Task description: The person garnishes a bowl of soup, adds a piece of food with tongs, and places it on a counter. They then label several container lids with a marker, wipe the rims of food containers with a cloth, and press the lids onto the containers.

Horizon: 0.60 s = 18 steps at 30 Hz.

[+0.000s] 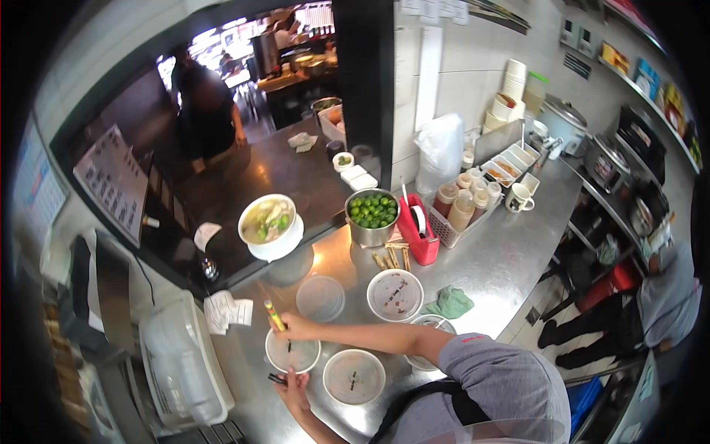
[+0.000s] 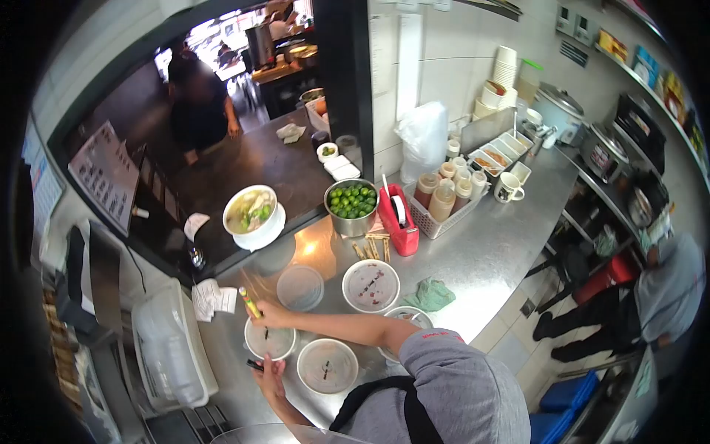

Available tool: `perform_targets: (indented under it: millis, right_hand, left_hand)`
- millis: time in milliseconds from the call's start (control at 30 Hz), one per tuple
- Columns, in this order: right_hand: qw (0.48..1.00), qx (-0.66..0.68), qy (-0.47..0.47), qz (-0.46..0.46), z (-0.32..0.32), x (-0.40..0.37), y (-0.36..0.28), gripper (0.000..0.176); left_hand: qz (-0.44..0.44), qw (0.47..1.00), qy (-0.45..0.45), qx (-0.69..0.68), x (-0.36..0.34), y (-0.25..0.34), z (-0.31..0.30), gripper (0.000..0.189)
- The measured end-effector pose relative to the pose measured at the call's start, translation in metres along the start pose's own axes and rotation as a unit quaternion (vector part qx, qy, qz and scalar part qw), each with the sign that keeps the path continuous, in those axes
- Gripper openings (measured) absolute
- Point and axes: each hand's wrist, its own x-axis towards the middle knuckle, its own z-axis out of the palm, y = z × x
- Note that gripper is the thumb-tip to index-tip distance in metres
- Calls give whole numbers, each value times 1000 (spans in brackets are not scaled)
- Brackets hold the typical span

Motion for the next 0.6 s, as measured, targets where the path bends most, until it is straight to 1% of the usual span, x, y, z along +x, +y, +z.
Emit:
perform_targets:
  millis: [100, 133, 233, 333, 433, 533, 600]
  right_hand:
    - [1000, -19, 0, -7, -1, 0, -7, 20]
    - [1000, -16, 12, -8, 0, 2, -6, 19]
    - [1000, -12, 12, 26, 1, -1, -3, 17]
    - [999, -22, 35, 4, 4, 2, 2, 16]
    - [998, -46, 47, 7, 4, 0, 3, 14]
    - [998, -34, 46, 17, 2, 2, 2, 14]
    - [996, -74, 28, 28, 2, 1, 4, 14]
  left_hand:
    - [10, 1000, 2, -5, 1, -2, -2, 30]
    - [12, 1000, 4, -4, 1, -2, -1, 30]
    - [14, 1000, 6, -8, 0, -2, -1, 30]
    - [12, 1000, 3, -10, 0, -1, -1, 29]
    - [10, 1000, 8, -10, -1, -1, -1, 29]
    - [9, 1000, 6, -13, -1, -1, -1, 30]
    - [4, 1000, 0, -9, -2, 1, 0, 30]
